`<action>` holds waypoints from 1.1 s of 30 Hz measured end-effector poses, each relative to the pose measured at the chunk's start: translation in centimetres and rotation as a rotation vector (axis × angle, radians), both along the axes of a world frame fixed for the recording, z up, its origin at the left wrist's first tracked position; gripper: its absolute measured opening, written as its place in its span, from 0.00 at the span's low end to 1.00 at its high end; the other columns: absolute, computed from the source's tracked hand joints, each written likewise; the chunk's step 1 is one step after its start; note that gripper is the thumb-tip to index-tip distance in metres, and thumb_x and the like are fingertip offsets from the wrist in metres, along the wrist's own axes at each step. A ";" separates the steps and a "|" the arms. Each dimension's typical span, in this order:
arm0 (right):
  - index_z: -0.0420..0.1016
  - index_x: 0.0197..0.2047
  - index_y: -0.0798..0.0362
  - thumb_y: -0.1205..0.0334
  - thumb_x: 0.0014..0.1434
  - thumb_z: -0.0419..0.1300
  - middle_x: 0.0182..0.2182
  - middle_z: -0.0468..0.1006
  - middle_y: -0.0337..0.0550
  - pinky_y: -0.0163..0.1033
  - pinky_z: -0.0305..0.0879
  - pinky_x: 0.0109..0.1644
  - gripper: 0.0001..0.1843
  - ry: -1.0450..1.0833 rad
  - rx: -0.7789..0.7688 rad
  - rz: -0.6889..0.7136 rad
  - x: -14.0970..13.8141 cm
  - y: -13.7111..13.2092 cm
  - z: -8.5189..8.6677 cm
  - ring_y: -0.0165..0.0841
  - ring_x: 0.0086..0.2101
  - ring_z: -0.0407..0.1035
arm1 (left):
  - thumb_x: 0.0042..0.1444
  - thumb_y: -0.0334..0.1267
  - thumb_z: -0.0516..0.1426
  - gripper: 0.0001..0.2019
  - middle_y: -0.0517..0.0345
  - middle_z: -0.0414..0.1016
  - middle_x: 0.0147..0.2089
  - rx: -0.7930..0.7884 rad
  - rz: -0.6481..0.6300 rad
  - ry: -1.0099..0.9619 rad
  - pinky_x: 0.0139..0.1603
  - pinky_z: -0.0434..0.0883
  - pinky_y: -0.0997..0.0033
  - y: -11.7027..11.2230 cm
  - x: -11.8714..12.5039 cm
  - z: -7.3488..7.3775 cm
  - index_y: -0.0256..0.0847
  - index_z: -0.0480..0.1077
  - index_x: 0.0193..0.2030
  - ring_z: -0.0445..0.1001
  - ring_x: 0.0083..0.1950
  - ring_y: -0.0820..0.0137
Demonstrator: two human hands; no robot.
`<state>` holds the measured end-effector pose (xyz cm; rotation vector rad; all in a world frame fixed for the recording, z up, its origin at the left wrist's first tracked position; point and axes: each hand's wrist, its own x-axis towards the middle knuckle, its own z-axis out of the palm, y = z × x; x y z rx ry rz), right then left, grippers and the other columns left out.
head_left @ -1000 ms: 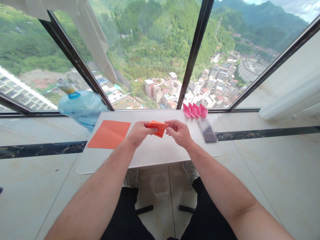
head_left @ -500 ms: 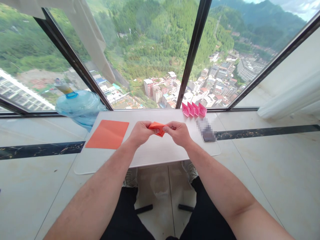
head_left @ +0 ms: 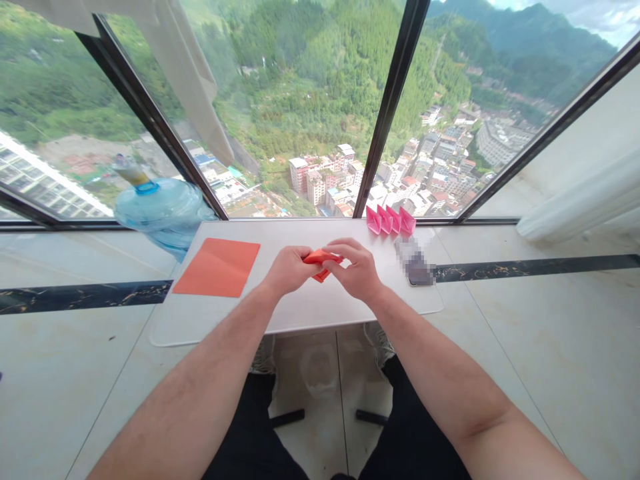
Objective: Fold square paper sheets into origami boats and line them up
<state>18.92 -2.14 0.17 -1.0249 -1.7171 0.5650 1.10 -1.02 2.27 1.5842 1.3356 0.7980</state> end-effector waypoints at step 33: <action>0.79 0.30 0.49 0.69 0.55 0.66 0.30 0.76 0.39 0.38 0.63 0.39 0.05 -0.306 -0.045 0.007 0.7 0.4 0.2 0.31 0.32 0.67 | 0.46 0.44 0.60 0.14 0.66 0.61 0.19 0.079 -0.073 0.221 0.26 0.56 0.73 -0.4 0.6 -0.7 0.40 0.64 0.18 0.59 0.25 0.75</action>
